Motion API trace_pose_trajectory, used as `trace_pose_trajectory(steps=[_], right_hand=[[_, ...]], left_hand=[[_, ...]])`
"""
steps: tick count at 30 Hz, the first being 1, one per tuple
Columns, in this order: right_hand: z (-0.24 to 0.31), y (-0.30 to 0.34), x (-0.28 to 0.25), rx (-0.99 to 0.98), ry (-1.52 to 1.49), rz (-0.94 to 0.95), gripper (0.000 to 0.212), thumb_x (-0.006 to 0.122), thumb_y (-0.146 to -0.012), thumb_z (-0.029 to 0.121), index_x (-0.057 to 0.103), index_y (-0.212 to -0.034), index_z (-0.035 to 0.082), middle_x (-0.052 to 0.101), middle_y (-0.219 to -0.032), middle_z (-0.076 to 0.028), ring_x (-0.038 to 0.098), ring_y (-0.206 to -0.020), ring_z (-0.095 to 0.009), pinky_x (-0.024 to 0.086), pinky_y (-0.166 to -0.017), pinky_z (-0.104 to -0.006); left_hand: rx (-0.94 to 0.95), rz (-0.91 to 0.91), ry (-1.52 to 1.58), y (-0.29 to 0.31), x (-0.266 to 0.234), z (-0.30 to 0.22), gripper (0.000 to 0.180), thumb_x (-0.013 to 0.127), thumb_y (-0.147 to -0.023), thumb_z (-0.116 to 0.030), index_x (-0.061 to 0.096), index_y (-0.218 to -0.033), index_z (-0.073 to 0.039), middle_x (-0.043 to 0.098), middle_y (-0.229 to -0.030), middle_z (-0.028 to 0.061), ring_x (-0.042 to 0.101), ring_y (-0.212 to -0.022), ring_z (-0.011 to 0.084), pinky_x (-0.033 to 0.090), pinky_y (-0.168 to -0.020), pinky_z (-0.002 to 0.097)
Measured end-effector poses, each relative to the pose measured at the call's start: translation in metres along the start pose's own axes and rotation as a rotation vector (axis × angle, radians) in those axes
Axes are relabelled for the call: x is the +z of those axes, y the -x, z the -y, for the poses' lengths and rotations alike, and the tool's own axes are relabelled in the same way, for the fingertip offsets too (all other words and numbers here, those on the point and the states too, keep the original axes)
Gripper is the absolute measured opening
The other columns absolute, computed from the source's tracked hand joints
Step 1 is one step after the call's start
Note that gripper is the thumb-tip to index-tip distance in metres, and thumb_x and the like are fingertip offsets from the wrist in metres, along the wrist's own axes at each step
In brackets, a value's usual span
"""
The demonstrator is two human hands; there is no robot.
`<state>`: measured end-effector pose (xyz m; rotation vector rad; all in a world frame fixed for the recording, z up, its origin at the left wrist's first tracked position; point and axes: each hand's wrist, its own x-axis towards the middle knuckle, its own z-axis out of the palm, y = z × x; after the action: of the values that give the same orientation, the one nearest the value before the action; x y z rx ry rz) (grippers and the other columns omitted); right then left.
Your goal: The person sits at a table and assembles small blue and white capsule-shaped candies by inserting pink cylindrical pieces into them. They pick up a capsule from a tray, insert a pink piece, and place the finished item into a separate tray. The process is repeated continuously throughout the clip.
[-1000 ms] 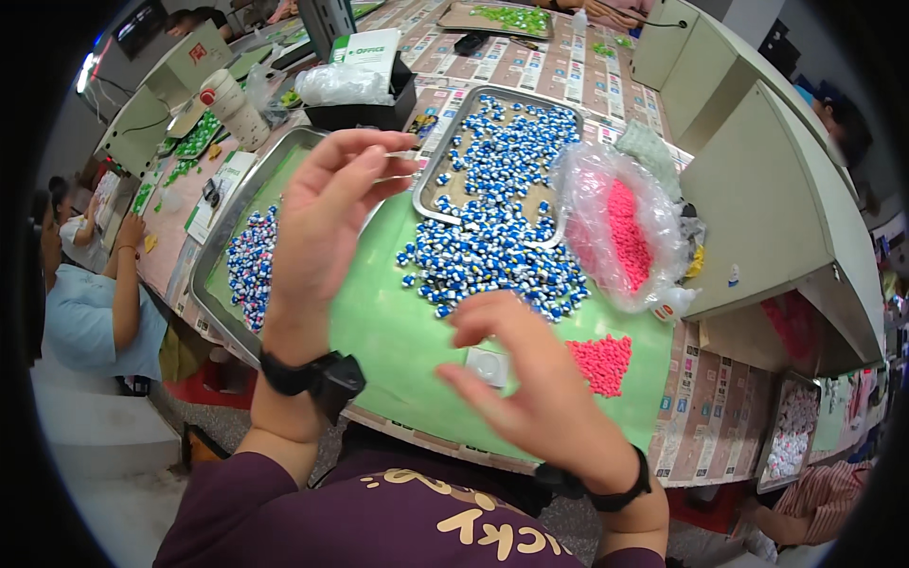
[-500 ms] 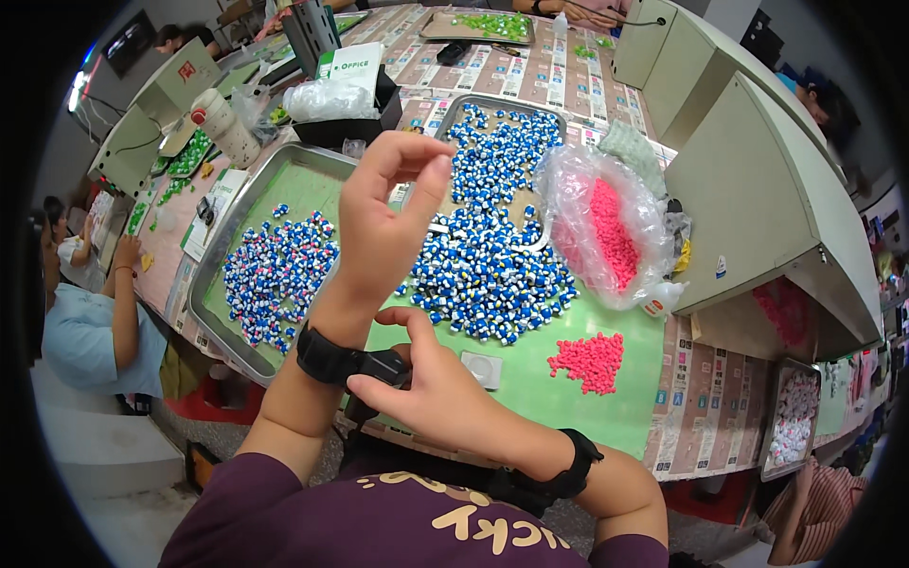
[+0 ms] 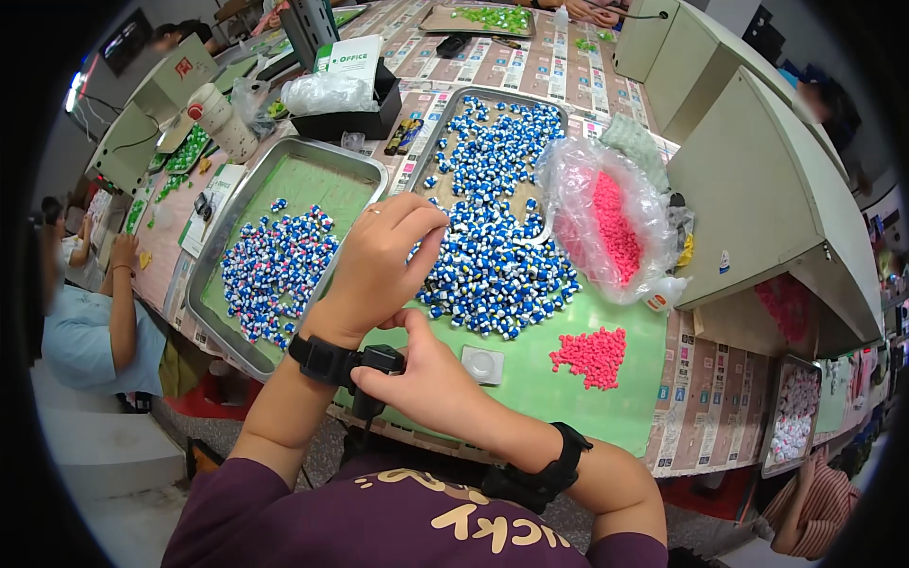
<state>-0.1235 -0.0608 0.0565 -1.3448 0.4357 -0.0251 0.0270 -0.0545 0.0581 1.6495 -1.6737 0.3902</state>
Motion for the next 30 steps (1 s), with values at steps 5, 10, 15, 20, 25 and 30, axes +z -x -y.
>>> trace_pose_trajectory(steps=[5,10,15,20,25,30], right_hand=[[0.003,-0.001,0.011,0.069,-0.041,0.035,0.063,0.072,-0.086,0.021,0.030,-0.128,0.000,0.065,-0.085,-0.010,0.063,-0.074,-0.011,0.049,-0.063,-0.0235],[0.009,0.003,0.012,0.043,-0.163,0.053,0.070,0.072,-0.087,0.023,0.023,-0.131,0.000,0.066,-0.096,-0.013,0.064,-0.084,-0.013,0.050,-0.069,-0.0246],[0.009,0.011,0.008,0.037,-0.136,0.174,0.081,0.074,-0.086,0.021,0.016,-0.139,0.001,0.063,-0.106,-0.015,0.064,-0.091,-0.014,0.051,-0.081,-0.0262],[0.018,0.025,-0.001,0.016,0.096,0.097,0.081,0.074,-0.084,0.014,0.017,-0.141,0.004,0.059,-0.116,-0.017,0.062,-0.105,-0.020,0.051,-0.091,-0.0329],[0.029,0.054,-0.040,-0.111,0.052,-0.088,0.065,0.068,-0.087,0.005,0.027,-0.138,0.005,0.058,-0.120,-0.016,0.061,-0.105,-0.020,0.050,-0.092,-0.0338],[0.028,0.067,-0.075,-0.333,0.116,-0.386,0.035,0.062,-0.089,0.001,0.048,-0.121,0.002,0.063,-0.111,-0.009,0.062,-0.094,-0.013,0.049,-0.085,-0.0273]], left_hand=[[0.124,0.011,-0.118,-0.003,-0.001,0.009,0.011,0.064,-0.076,-0.005,0.059,-0.086,-0.007,0.057,-0.085,0.0064,0.059,-0.079,0.0258,0.045,-0.074,0.0378],[0.120,0.018,-0.027,-0.013,0.004,0.015,0.011,0.065,-0.077,-0.005,0.061,-0.087,-0.006,0.059,-0.082,0.0069,0.061,-0.078,0.0272,0.046,-0.072,0.0380],[-0.448,-0.048,0.819,-0.011,0.000,-0.002,0.009,0.064,-0.088,-0.007,0.065,-0.094,-0.002,0.068,-0.086,0.0037,0.065,-0.078,0.0123,0.051,-0.067,0.0270],[-0.671,0.054,1.094,0.001,-0.007,0.006,0.014,0.061,-0.093,-0.006,0.063,-0.104,0.002,0.067,-0.094,0.0068,0.064,-0.088,0.0127,0.053,-0.076,0.0262],[-0.629,0.023,0.727,0.033,-0.010,0.018,0.013,0.062,-0.090,-0.007,0.064,-0.099,0.001,0.068,-0.089,0.0062,0.065,-0.081,0.0119,0.050,-0.073,0.0245],[-0.363,0.021,0.322,0.043,-0.010,0.022,0.011,0.063,-0.086,-0.005,0.065,-0.095,0.001,0.066,-0.086,0.0101,0.064,-0.079,0.0189,0.049,-0.073,0.0290]])
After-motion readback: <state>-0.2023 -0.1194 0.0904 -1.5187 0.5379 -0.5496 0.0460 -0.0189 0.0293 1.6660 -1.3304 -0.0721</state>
